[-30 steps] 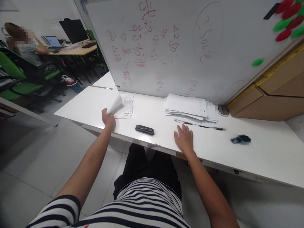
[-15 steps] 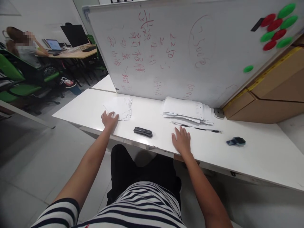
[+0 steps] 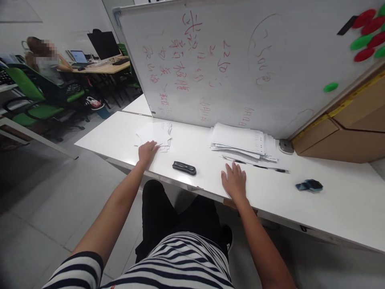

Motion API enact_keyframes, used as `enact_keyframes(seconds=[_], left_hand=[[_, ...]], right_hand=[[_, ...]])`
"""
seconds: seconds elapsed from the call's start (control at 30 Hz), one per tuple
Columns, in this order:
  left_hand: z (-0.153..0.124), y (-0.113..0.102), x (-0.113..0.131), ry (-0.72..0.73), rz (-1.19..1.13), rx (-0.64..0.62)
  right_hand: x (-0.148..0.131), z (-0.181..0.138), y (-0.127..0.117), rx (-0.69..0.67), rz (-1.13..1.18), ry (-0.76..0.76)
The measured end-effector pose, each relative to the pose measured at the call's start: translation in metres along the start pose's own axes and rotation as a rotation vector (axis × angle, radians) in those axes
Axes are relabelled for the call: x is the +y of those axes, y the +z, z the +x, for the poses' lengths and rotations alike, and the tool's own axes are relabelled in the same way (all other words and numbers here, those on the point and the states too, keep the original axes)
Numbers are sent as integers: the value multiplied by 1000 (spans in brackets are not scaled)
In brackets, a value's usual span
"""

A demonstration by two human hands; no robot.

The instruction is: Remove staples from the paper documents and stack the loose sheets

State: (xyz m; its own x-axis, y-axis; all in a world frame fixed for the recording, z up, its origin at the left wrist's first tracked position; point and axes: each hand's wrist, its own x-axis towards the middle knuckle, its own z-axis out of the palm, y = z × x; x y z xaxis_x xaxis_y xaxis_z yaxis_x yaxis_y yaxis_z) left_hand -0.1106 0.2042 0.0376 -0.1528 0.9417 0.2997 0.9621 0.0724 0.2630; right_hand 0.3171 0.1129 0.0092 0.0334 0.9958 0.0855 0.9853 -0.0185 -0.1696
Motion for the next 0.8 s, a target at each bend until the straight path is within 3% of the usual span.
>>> enact_keyframes(seconds=[0.1,0.3,0.47,0.8], left_hand=[[0,0,1,13,2,27],[1,1,2,-137,-23,39],[-2,3,1,-70,-7,43],[-3,2,1,-82,21,48]], right_hand=[[-1,-1,-1,5,7,0],[0,-1,-1,-1,21,-2],[1,0,1,15,24,-5],[1,-1,0,12,19,-3]])
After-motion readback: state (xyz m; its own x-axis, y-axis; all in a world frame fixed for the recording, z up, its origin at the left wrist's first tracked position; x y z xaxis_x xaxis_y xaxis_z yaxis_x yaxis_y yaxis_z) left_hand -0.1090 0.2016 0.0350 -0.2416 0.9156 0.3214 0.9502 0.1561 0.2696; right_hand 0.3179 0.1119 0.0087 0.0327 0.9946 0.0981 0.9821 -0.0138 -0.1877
